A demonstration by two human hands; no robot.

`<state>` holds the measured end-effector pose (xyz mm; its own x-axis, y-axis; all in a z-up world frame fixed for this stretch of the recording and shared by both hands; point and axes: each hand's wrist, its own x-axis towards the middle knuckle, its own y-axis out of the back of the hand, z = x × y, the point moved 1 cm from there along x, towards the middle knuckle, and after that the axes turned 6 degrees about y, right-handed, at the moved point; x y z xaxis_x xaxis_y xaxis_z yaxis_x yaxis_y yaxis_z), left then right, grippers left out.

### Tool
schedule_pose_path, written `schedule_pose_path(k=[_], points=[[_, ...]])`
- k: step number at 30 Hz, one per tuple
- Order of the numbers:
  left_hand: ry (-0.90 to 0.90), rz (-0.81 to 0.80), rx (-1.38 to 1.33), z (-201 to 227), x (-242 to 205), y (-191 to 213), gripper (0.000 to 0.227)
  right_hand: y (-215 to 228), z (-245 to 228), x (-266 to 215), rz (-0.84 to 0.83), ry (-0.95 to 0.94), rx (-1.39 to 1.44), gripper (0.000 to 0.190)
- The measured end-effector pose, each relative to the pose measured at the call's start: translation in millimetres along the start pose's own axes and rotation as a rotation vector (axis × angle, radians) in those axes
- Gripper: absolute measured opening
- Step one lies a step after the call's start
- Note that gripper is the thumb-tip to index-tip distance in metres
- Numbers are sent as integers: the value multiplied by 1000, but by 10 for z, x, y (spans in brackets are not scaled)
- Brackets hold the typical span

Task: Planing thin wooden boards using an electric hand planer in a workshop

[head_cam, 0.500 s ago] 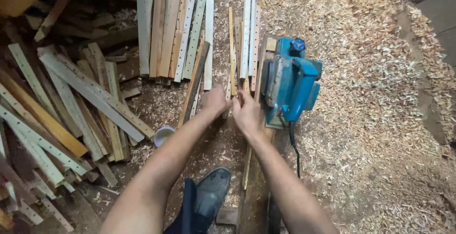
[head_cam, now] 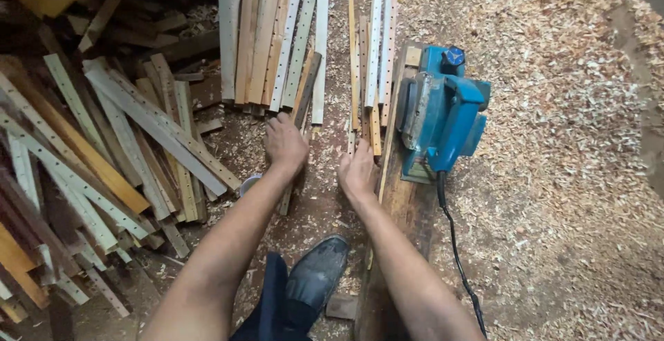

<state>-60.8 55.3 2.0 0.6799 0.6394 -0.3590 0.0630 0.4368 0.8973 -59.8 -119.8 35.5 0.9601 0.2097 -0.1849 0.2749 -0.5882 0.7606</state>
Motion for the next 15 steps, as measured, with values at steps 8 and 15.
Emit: schedule_pose_path(k=[8, 15], points=[[47, -338, -512, 1, 90, 9, 53, -236, -230, -291, -223, -135, 534, 25], [125, -497, -998, 17, 38, 127, 41, 86, -433, -384, -125, -198, 755, 31]])
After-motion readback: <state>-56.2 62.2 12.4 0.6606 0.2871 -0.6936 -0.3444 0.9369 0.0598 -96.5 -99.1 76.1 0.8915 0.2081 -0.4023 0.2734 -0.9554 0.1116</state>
